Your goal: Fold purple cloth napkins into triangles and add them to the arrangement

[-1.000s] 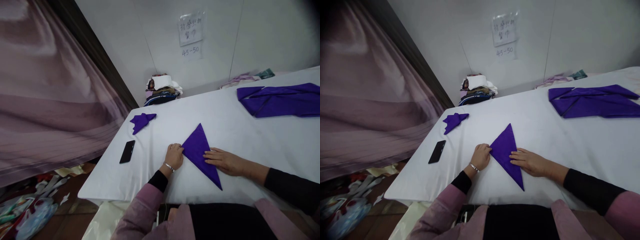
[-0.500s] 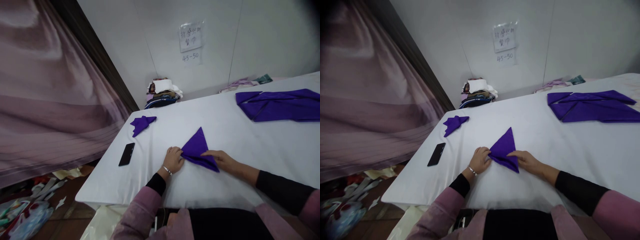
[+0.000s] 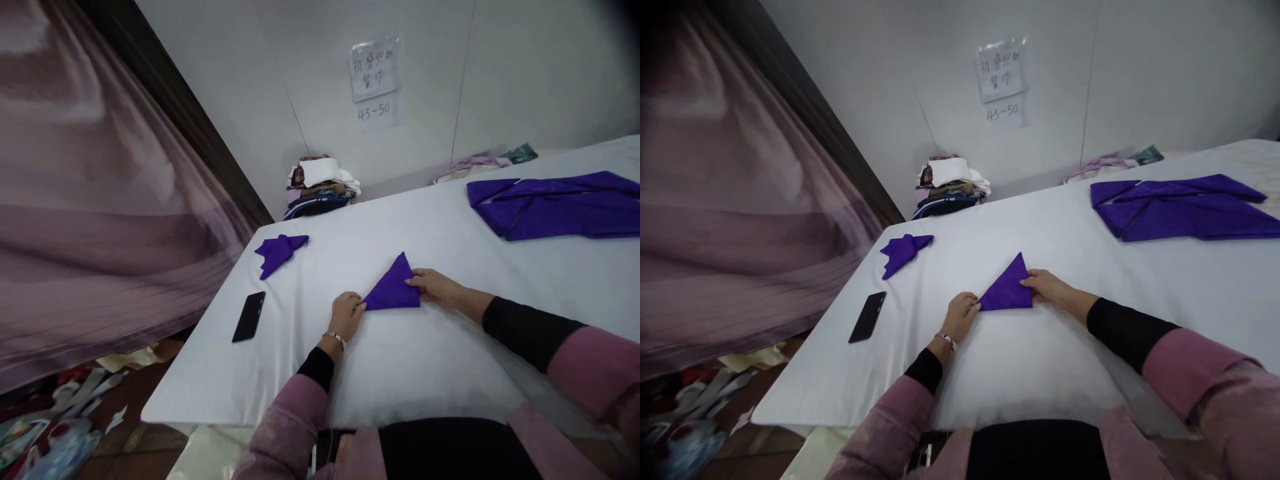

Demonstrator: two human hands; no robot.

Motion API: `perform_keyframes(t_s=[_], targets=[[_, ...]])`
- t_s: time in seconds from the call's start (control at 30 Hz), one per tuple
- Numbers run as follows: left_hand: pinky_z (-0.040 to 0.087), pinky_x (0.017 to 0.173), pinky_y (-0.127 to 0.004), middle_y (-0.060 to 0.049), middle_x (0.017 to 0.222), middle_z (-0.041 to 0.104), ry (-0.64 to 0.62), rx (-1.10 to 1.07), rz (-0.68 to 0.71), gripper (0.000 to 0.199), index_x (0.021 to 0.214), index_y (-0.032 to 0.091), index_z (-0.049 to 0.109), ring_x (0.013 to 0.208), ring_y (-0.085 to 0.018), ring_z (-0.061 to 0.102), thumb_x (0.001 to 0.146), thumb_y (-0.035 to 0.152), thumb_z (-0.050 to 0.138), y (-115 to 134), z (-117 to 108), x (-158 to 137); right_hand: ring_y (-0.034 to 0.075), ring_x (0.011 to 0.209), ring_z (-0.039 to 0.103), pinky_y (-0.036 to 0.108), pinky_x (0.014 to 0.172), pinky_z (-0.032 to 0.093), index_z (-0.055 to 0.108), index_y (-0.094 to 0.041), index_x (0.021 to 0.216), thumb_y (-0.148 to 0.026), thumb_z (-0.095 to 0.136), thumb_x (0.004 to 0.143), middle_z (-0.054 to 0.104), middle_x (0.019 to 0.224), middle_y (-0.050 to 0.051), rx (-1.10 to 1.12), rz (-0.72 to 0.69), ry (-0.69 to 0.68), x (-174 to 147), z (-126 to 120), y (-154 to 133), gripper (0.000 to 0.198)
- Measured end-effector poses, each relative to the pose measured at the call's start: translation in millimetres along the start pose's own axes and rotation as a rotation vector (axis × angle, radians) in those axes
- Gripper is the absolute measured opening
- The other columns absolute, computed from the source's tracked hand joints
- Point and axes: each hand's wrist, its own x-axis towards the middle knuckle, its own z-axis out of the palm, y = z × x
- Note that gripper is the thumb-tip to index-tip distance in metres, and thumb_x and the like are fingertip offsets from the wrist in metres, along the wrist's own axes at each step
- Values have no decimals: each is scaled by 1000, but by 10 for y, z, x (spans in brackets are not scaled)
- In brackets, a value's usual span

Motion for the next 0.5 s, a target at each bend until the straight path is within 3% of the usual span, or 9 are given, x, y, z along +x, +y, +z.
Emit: perform_keyframes(t_s=[0.23, 0.5], targets=[[39, 97, -41, -3, 100, 64, -34, -6, 8, 17, 74, 21, 63, 101, -18, 56, 84, 23, 50, 32, -30, 2, 13, 55, 61, 24, 47, 51, 57, -19, 86, -31, 70, 73, 66, 69, 2, -48, 119, 93, 197, -86, -110, 22], [41, 95, -41, -4, 98, 63, -15, -50, 25, 17, 71, 20, 61, 99, -18, 57, 84, 22, 50, 39, -40, -2, 7, 36, 44, 18, 33, 29, 55, -18, 71, -36, 67, 76, 53, 46, -2, -228, 56, 174, 355, -105, -218, 22]])
